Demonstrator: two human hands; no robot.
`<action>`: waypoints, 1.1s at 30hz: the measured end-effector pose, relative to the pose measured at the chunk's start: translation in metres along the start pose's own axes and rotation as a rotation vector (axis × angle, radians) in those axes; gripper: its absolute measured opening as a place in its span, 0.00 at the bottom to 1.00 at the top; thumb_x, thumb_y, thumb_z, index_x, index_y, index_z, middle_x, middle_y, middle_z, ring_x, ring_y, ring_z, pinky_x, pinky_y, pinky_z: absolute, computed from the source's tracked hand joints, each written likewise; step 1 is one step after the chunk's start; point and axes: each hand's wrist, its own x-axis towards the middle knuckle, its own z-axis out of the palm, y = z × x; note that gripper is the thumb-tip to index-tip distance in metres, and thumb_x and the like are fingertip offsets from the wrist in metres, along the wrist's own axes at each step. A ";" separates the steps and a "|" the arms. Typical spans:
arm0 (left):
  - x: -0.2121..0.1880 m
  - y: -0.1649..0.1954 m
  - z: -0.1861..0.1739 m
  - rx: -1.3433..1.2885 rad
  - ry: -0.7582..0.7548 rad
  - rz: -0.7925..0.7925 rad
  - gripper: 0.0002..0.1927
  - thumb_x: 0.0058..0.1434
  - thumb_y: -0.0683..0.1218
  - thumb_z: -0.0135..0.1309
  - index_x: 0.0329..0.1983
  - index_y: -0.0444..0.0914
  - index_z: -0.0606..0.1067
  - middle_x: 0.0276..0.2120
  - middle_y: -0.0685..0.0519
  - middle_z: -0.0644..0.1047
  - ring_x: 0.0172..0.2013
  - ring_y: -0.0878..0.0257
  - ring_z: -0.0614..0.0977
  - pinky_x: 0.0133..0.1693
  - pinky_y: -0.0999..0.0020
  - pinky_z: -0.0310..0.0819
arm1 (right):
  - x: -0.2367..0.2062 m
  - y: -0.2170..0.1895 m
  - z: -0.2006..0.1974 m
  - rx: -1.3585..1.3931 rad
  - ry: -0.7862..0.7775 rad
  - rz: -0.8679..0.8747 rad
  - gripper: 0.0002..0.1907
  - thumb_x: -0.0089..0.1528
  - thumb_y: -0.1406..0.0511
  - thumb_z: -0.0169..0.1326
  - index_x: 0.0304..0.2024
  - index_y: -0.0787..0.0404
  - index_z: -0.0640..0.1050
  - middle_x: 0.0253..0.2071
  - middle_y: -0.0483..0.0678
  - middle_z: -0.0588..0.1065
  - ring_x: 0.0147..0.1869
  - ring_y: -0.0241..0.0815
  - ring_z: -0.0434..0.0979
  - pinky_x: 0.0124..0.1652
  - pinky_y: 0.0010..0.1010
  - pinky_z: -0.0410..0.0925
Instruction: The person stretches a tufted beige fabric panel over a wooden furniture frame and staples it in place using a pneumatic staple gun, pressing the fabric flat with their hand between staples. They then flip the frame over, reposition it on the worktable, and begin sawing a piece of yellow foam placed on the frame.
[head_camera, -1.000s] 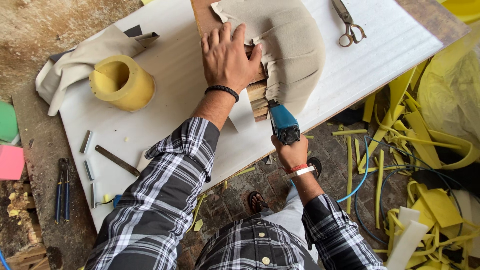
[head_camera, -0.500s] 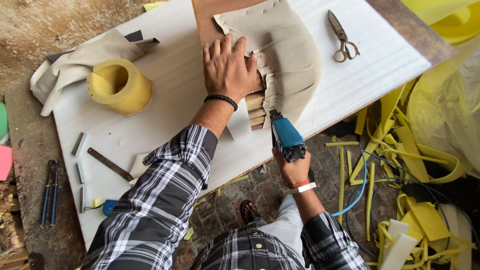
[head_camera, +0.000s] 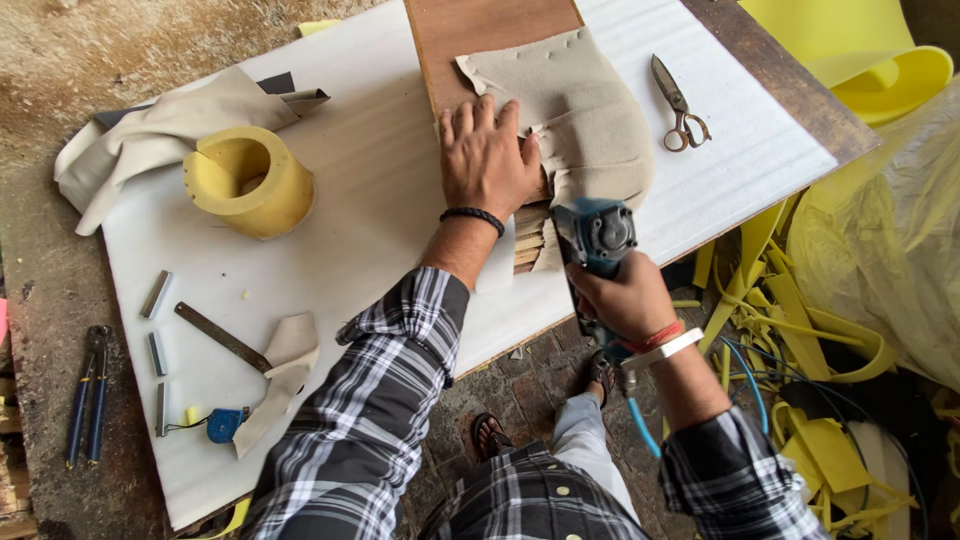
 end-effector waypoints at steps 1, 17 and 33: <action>0.000 0.000 0.000 -0.010 -0.002 -0.004 0.24 0.58 0.56 0.57 0.54 0.39 0.77 0.54 0.44 0.74 0.57 0.46 0.72 0.64 0.41 0.55 | 0.003 -0.005 -0.004 -0.061 -0.009 0.021 0.15 0.60 0.61 0.61 0.25 0.66 0.80 0.18 0.47 0.77 0.20 0.37 0.76 0.25 0.31 0.69; 0.003 0.000 -0.008 -0.015 -0.032 -0.025 0.20 0.59 0.53 0.56 0.51 0.40 0.77 0.50 0.45 0.75 0.56 0.47 0.73 0.65 0.42 0.56 | 0.011 0.009 -0.013 0.058 0.078 0.004 0.09 0.56 0.68 0.60 0.38 0.64 0.80 0.22 0.49 0.78 0.22 0.38 0.78 0.25 0.30 0.72; 0.003 -0.003 -0.008 -0.040 -0.012 -0.017 0.18 0.60 0.49 0.55 0.52 0.39 0.77 0.50 0.45 0.75 0.54 0.47 0.74 0.65 0.43 0.57 | 0.024 -0.001 -0.010 -0.056 0.140 -0.217 0.11 0.55 0.66 0.59 0.39 0.65 0.81 0.26 0.48 0.80 0.27 0.37 0.80 0.29 0.30 0.74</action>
